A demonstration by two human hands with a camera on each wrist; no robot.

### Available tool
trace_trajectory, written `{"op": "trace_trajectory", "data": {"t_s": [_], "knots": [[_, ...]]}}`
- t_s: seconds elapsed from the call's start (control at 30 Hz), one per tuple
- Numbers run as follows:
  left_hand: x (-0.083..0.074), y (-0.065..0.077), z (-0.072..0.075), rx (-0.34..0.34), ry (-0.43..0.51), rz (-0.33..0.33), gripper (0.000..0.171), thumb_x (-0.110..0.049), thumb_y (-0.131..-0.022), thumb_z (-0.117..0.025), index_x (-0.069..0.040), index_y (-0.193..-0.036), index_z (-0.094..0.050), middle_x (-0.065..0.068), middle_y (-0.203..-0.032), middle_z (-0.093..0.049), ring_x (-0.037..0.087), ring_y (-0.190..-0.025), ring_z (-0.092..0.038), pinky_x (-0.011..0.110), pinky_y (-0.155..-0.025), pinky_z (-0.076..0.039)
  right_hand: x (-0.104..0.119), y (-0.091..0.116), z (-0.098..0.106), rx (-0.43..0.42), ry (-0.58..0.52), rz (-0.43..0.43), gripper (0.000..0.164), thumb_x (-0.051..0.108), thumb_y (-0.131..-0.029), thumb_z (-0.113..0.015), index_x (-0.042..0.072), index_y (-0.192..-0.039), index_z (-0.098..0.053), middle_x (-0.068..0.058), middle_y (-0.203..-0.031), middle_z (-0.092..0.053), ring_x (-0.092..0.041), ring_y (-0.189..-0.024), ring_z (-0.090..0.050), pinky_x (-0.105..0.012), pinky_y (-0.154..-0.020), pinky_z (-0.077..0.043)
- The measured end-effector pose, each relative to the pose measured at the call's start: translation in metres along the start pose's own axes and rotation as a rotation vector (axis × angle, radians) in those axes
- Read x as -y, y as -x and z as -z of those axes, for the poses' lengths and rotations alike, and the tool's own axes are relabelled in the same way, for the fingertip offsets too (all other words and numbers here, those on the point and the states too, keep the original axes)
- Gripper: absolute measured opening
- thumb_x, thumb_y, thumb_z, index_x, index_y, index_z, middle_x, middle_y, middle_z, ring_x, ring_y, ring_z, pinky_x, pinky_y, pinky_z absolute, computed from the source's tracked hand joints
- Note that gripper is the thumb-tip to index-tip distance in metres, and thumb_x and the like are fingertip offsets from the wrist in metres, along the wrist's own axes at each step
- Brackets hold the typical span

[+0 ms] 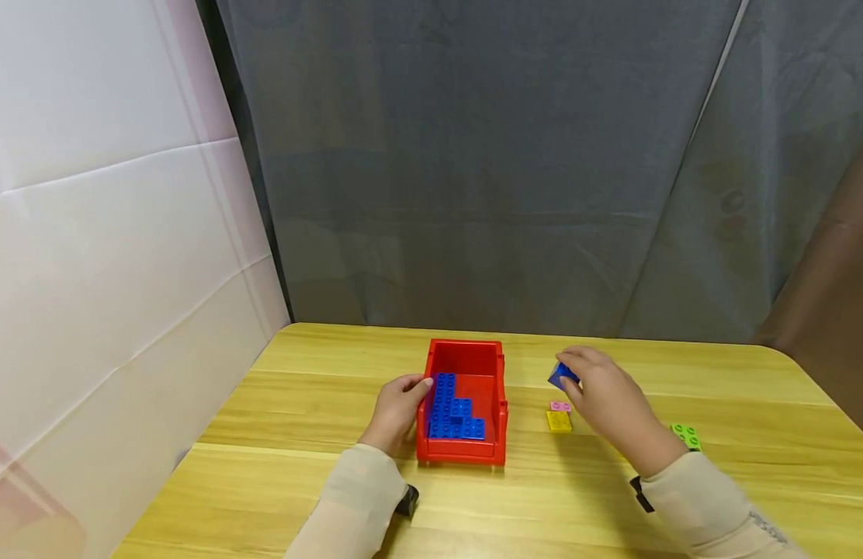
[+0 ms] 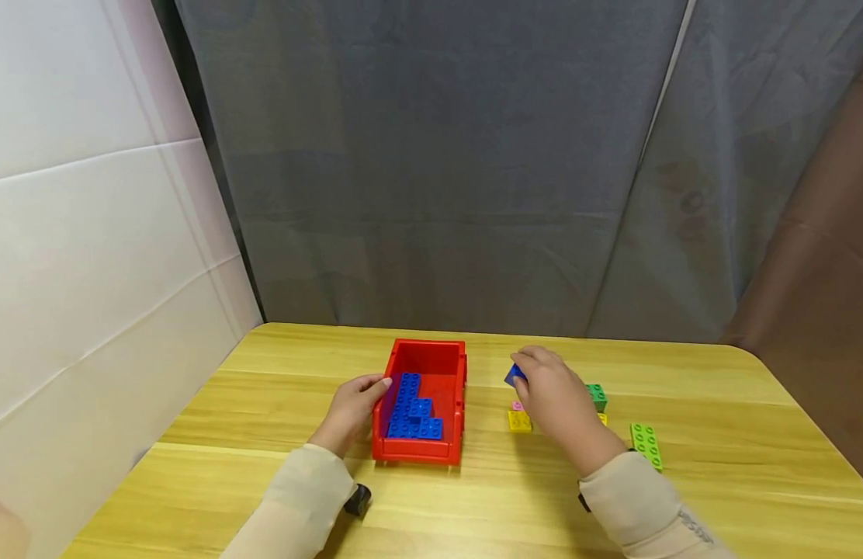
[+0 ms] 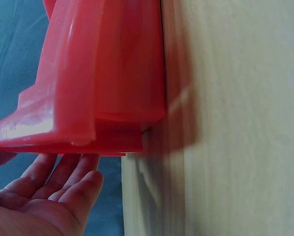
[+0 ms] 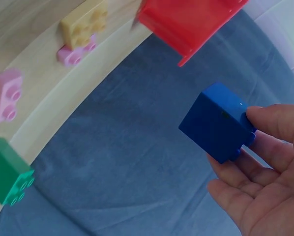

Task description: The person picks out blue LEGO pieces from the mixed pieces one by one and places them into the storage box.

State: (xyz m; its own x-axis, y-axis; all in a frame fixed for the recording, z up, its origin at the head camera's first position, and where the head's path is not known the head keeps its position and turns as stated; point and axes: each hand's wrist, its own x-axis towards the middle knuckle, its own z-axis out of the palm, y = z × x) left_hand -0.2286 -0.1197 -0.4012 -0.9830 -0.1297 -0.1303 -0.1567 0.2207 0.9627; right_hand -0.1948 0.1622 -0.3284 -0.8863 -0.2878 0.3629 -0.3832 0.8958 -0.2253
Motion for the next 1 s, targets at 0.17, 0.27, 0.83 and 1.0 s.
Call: {"op": "trace_trajectory", "data": {"t_s": [0.17, 0.27, 0.83, 1.0], "knots": [[0.000, 0.001, -0.001, -0.005, 0.004, -0.003, 0.037, -0.023, -0.099, -0.056, 0.003, -0.125, -0.060, 0.020, -0.125, -0.060, 0.036, -0.117, -0.054, 0.049, -0.102, -0.044, 0.008, -0.002, -0.003, -0.010, 0.001, 0.016, 0.040, 0.010, -0.085, -0.073, -0.003, -0.121, -0.064, -0.019, -0.122, -0.060, -0.037, -0.109, -0.060, -0.051, -0.088, -0.053], [-0.001, 0.001, -0.001, -0.008, 0.001, 0.000, 0.037, -0.022, -0.099, -0.055, 0.002, -0.125, -0.060, 0.020, -0.125, -0.060, 0.036, -0.117, -0.054, 0.050, -0.102, -0.044, 0.011, -0.002, -0.005, -0.007, 0.004, 0.017, 0.039, 0.010, -0.085, -0.074, -0.002, -0.121, -0.064, -0.018, -0.123, -0.060, -0.036, -0.109, -0.060, -0.050, -0.088, -0.053], [-0.001, 0.002, -0.001, -0.005, 0.000, -0.005, 0.038, -0.024, -0.098, -0.056, 0.001, -0.126, -0.060, 0.019, -0.126, -0.060, 0.036, -0.119, -0.054, 0.050, -0.102, -0.043, 0.030, -0.004, -0.010, 0.030, -0.029, 0.014, 0.042, 0.013, -0.086, -0.073, 0.001, -0.125, -0.063, -0.015, -0.126, -0.059, -0.034, -0.113, -0.059, -0.049, -0.089, -0.053], [-0.001, 0.001, -0.001, -0.006, 0.004, 0.004, 0.038, -0.025, -0.099, -0.056, 0.001, -0.126, -0.060, 0.019, -0.126, -0.060, 0.035, -0.118, -0.054, 0.049, -0.102, -0.044, 0.038, -0.008, -0.012, 0.039, -0.039, 0.037, 0.042, 0.014, -0.086, -0.073, 0.002, -0.125, -0.063, -0.014, -0.127, -0.059, -0.033, -0.115, -0.058, -0.048, -0.090, -0.052]]}}
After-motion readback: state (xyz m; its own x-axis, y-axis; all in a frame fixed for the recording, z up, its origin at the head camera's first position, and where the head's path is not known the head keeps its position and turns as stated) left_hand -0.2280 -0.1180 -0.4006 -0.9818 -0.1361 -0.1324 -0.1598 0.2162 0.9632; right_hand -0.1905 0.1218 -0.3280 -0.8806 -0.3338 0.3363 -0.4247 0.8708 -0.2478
